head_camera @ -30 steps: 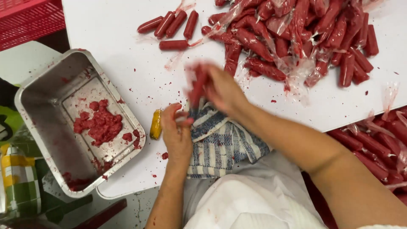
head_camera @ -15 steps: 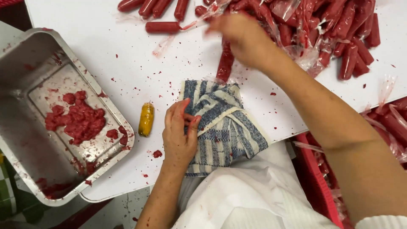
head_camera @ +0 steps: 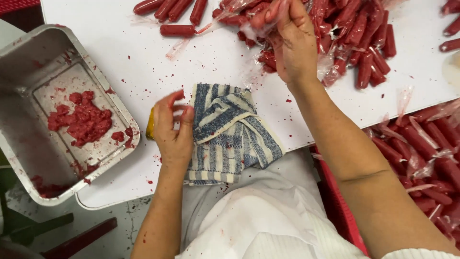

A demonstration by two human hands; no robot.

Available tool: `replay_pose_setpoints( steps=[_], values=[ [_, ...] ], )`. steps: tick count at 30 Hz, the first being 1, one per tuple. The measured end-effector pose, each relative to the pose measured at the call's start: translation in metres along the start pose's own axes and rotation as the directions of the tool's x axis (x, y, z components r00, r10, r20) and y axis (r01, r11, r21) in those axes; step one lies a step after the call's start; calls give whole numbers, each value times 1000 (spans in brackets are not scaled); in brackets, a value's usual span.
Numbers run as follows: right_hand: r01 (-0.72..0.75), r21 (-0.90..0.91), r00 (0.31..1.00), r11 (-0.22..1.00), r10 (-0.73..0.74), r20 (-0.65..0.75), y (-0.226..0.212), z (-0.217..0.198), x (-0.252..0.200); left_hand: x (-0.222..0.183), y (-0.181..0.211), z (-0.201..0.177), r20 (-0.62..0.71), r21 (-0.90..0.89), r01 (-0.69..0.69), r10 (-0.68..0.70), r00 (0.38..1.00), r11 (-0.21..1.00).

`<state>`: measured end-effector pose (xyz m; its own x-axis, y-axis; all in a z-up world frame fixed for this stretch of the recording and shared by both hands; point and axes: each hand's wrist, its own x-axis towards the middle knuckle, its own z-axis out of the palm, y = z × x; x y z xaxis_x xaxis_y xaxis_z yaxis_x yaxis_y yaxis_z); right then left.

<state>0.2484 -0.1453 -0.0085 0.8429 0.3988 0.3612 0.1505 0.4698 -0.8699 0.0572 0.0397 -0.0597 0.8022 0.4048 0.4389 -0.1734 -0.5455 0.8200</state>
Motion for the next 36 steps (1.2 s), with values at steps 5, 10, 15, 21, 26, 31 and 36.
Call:
replay_pose_setpoints(
  steps=[5, 10, 15, 21, 26, 31, 36],
  values=[
    [38, 221, 999, 975, -42, 15, -50, 58, -26, 15, 42, 12, 141, -31, -20, 24, 990, 999],
    [-27, 316, 998, 948, 44, -49, -39, 79, -61, -5, 59, 23, 740, -594, 727, -120, 661, 345],
    [-16, 142, 1000, 990, 15, 10, -46, 71, -84, -29, 57, 18, 623, -528, 598, -203, 755, 603],
    [675, -688, 727, 266, -76, 683, -105, 54, -104, -30, 60, -16, 528, -161, 116, -14, 849, 980],
    [799, -596, 591, -77, 278, 757, -90, 59, -113, -32, 55, -17, 550, -216, 95, 41, 834, 972],
    [809, -584, 576, -56, 271, 771, -72, 68, -111, -37, 49, -26, 549, -218, 200, -50, 834, 955],
    [834, -550, 542, -26, 221, 811, -60, 74, -101, -41, 38, -32, 544, -237, 243, -79, 836, 941]
  ],
)
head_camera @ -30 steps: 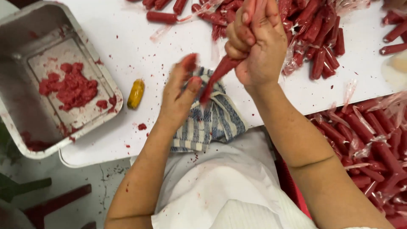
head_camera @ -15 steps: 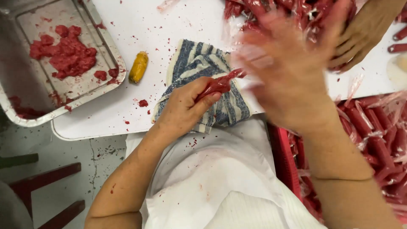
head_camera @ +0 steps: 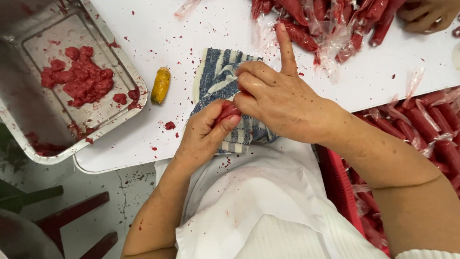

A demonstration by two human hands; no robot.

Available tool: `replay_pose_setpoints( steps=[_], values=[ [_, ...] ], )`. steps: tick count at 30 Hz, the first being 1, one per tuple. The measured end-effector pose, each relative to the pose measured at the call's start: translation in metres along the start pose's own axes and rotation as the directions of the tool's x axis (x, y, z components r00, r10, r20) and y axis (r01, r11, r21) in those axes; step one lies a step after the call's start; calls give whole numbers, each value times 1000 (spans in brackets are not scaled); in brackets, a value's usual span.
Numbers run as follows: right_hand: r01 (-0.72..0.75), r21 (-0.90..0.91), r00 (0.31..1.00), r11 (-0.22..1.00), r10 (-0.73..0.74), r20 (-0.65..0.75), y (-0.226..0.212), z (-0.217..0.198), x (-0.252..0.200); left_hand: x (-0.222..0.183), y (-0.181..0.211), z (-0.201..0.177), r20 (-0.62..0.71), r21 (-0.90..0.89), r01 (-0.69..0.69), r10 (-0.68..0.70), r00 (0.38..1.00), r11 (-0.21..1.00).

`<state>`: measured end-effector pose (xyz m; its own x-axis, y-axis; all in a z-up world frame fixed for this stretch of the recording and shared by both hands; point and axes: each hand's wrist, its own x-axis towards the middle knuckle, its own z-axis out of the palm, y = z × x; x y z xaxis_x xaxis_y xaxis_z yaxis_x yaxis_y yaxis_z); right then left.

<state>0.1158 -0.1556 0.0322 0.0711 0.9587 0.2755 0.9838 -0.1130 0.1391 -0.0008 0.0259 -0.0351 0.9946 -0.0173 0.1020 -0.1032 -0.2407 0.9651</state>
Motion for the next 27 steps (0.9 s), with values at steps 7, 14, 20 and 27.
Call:
replay_pose_setpoints(
  steps=[7, 14, 20, 27],
  values=[
    [137, -52, 983, 989, -142, -118, 3, 35, 2, -2, -9, -6, 24, -113, 54, -51, 998, 992],
    [203, -260, 970, 944, -230, -77, 18, 49, 6, -4, -18, 6, -113, -100, 206, -217, 970, 973],
    [303, -123, 936, 945, -319, -148, 26, 43, 11, -23, -24, -29, 181, -85, 203, -185, 966, 976],
    [360, -199, 906, 911, -393, -159, 14, 47, 34, -27, -21, -17, 183, -392, 149, -81, 980, 908]
  ],
)
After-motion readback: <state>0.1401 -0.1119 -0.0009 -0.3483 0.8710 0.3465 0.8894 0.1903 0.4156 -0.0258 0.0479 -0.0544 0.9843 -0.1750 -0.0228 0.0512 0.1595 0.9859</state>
